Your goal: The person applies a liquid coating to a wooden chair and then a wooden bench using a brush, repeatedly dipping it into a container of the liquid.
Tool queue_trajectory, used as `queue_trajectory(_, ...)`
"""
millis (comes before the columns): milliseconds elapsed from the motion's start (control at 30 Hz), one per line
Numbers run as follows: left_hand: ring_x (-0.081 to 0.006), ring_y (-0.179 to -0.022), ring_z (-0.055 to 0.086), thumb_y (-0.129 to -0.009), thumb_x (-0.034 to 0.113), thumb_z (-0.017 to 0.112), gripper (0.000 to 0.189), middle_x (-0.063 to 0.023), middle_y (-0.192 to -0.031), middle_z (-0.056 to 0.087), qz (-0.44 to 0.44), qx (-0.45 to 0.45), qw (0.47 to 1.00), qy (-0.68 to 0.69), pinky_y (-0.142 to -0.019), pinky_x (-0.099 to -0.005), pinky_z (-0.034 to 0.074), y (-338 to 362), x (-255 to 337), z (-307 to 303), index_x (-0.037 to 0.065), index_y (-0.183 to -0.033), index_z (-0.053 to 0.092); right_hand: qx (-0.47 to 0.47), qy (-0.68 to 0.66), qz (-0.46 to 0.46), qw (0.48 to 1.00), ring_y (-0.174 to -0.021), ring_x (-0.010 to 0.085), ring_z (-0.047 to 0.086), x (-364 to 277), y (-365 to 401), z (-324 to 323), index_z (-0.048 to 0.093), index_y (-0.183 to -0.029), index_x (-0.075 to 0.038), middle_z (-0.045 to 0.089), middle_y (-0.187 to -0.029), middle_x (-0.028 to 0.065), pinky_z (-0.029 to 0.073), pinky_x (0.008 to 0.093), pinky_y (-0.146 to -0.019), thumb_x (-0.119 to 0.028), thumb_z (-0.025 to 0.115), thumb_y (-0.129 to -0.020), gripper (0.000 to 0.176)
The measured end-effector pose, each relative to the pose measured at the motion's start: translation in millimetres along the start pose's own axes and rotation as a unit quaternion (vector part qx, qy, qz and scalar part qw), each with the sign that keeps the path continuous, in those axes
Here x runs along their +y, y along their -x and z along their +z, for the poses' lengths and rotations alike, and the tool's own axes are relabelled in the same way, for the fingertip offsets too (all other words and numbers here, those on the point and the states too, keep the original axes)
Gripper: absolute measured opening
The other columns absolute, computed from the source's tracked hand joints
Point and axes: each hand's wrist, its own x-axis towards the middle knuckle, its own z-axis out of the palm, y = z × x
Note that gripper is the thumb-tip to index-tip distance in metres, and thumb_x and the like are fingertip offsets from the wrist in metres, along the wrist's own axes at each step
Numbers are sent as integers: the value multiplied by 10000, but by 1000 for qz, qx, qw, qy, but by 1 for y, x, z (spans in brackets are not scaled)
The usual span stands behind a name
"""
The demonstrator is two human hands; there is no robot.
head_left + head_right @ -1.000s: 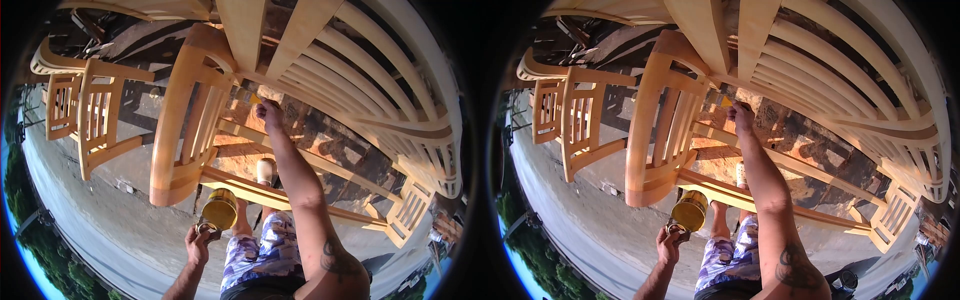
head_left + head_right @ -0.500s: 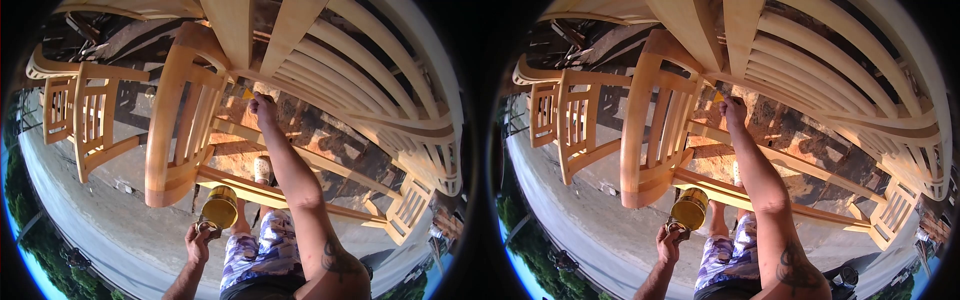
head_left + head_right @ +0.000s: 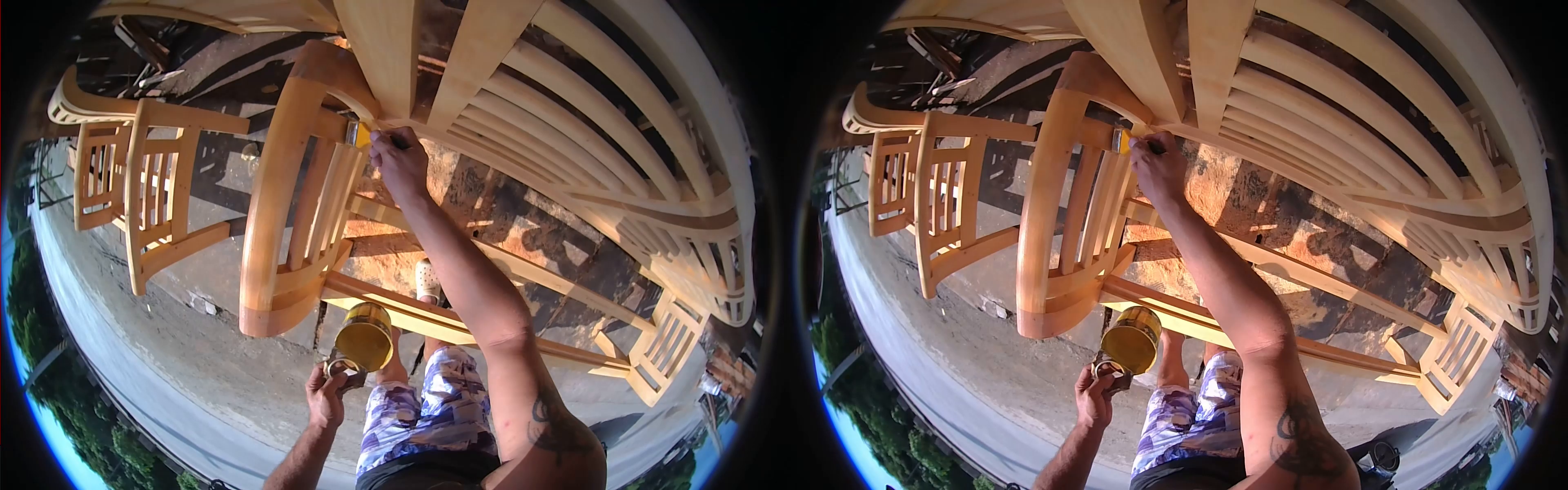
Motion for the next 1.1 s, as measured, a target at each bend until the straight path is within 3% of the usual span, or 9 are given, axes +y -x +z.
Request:
queue_trajectory(133, -242, -871, 710, -813, -118, 541, 266, -104, -977, 697, 3, -7, 1000, -2, -802, -386, 612, -2, -2, 1, 11, -1030, 623, -66, -72, 10, 995, -567, 123, 603, -37, 9, -20, 632, -938, -50, 674, -731, 77, 476, 256, -524, -198, 737, -921, 182)
queue_trajectory(233, -236, -885, 702, -814, -118, 543, 263, -101, -985, 692, -1, -6, 1000, -6, -811, -388, 606, -3, -4, -1, 16, -1026, 623, -111, -176, 72, 975, -574, 146, 625, -2, -15, -42, 658, -963, -50, 690, -747, 89, 492, 283, -524, -203, 717, -928, 167)
queue_trajectory(333, -229, -904, 690, -816, -115, 542, 262, -96, -999, 684, 1, 0, 1000, -8, -826, -387, 598, -6, -6, -2, 21, -1025, 621, -74, -216, 119, 966, -582, 152, 636, 45, -38, -62, 668, -969, -53, 700, -758, 88, 502, 289, -534, -185, 704, -932, 142)
queue_trajectory(467, -223, -914, 682, -818, -112, 540, 259, -90, -1014, 679, 5, 13, 1000, -10, -833, -377, 588, -9, -10, -4, 23, -1026, 615, -51, -174, 134, 974, -668, 152, 663, 91, -60, -100, 652, -994, -86, 710, -820, 61, 546, 322, -630, -221, 687, -953, 146)
queue_trajectory(567, -224, -904, 685, -820, -112, 542, 251, -89, -1013, 681, 5, 22, 1000, -9, -828, -373, 586, -13, -16, -7, 19, -1022, 612, 47, -66, 133, 988, -657, 164, 664, 106, -60, -99, 639, -1023, -71, 707, -833, 72, 554, 317, -631, -216, 683, -956, 165)
queue_trajectory(767, -232, -895, 693, -823, -113, 544, 236, -101, -986, 684, 9, 15, 1000, -2, -835, -385, 600, -11, -16, -5, 14, -1010, 612, 179, -15, 71, 981, -583, 143, 615, 121, -67, -94, 570, -936, -32, 645, -757, 87, 490, 273, -490, -108, 711, -924, 160)
queue_trajectory(867, -236, -892, 695, -824, -114, 541, 238, -101, -979, 687, 6, 5, 1000, 6, -830, -396, 603, -6, -11, -2, 12, -1012, 615, 136, 30, 74, 987, -613, 121, 599, 111, -56, -71, 540, -901, -46, 623, -748, 71, 444, 262, -470, -93, 696, -931, 166)
queue_trajectory(900, -236, -889, 696, -825, -115, 539, 239, -100, -980, 688, 7, 5, 1000, 8, -826, -399, 603, -4, -9, -1, 10, -1013, 616, 63, -56, 100, 991, -612, 119, 596, 105, -54, -61, 558, -920, -32, 633, -762, 71, 465, 267, -497, -106, 690, -936, 153)
queue_trajectory(1100, -239, -885, 698, -826, -123, 534, 258, -102, -984, 692, 14, 5, 1000, 17, -821, -393, 604, 0, -4, 1, 5, -1032, 621, 59, 68, 29, 996, -622, 117, 582, 46, -17, -15, 585, -946, -18, 636, -767, 62, 485, 267, -565, -123, 696, -933, 153)
